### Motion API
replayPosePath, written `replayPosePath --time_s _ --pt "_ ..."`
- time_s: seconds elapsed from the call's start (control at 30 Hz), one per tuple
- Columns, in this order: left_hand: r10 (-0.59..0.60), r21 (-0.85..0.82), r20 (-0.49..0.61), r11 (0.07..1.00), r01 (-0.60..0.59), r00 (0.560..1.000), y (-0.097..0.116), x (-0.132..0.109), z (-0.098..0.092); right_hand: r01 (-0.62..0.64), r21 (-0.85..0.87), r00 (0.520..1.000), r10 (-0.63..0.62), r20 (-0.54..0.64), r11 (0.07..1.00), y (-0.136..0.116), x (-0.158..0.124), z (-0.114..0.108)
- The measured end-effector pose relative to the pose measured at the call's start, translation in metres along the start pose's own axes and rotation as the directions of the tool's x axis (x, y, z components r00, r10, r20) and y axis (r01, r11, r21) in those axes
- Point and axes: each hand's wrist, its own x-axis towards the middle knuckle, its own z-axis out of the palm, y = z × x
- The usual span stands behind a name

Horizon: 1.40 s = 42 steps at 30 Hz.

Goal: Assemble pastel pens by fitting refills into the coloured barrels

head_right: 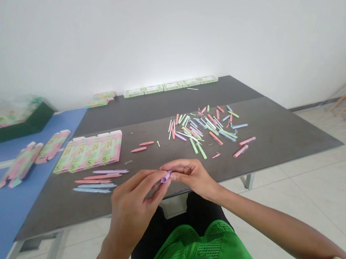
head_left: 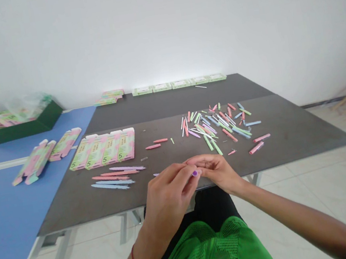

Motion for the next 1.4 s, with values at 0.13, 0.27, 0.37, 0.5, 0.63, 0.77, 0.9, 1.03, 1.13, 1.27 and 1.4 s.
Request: replayPosePath --time_s 0.13,0.27,0.37,0.5,0.63,0.77,0.9,1.03,1.13,1.27,1.4 --pt "-0.003 -0.003 -0.004 1.0 0.003 1.0 0.0 -0.001 0.0 -0.004 -0.01 1.0 0.004 -0.026 1.0 -0.001 0.001 -0.001" --pt "-0.014 -0.008 0.001 1.0 0.014 1.0 -0.001 -0.001 0.0 0.012 -0.039 1.0 -0.012 0.003 0.999 -0.004 0.001 0.0" --pt "-0.023 -0.019 0.003 1.0 0.023 1.0 -0.002 -0.001 0.001 -0.027 -0.018 0.999 0.027 0.045 0.999 -0.005 0.0 0.002" --pt "-0.039 -0.026 -0.011 0.999 0.039 0.999 -0.001 0.0 0.001 -0.044 0.003 0.999 0.044 -0.002 0.999 -0.01 0.0 0.003" --pt "-0.132 -0.093 -0.065 0.988 0.126 0.989 -0.005 -0.002 0.006 0.0 -0.028 0.998 -0.001 -0.06 1.0 -0.02 0.004 -0.004" --pt "-0.41 -0.332 -0.064 0.869 0.368 0.91 -0.026 -0.008 0.032 0.067 -0.064 0.972 -0.079 -0.22 0.996 -0.022 0.017 -0.016" --pt "-0.593 -0.565 0.054 0.645 0.514 0.803 -0.049 -0.01 0.067 0.109 -0.064 0.929 -0.125 -0.349 0.992 -0.017 0.029 -0.018" --pt "-0.648 -0.713 0.156 0.448 0.539 0.746 -0.056 -0.004 0.085 0.164 -0.182 0.9 -0.223 -0.374 0.969 -0.019 0.03 -0.013" --pt "-0.641 -0.777 0.208 0.351 0.523 0.739 -0.055 0.0 0.089 0.21 -0.374 0.878 -0.343 -0.334 0.903 -0.025 0.028 -0.008" --pt "-0.647 -0.801 0.23 0.298 0.519 0.727 -0.052 0.001 0.091 0.242 -0.433 0.839 -0.412 -0.357 0.868 -0.03 0.029 -0.008" --pt "-0.672 -0.836 0.247 0.217 0.505 0.698 -0.051 -0.001 0.093 0.241 -0.395 0.824 -0.401 -0.399 0.887 -0.031 0.035 -0.014"
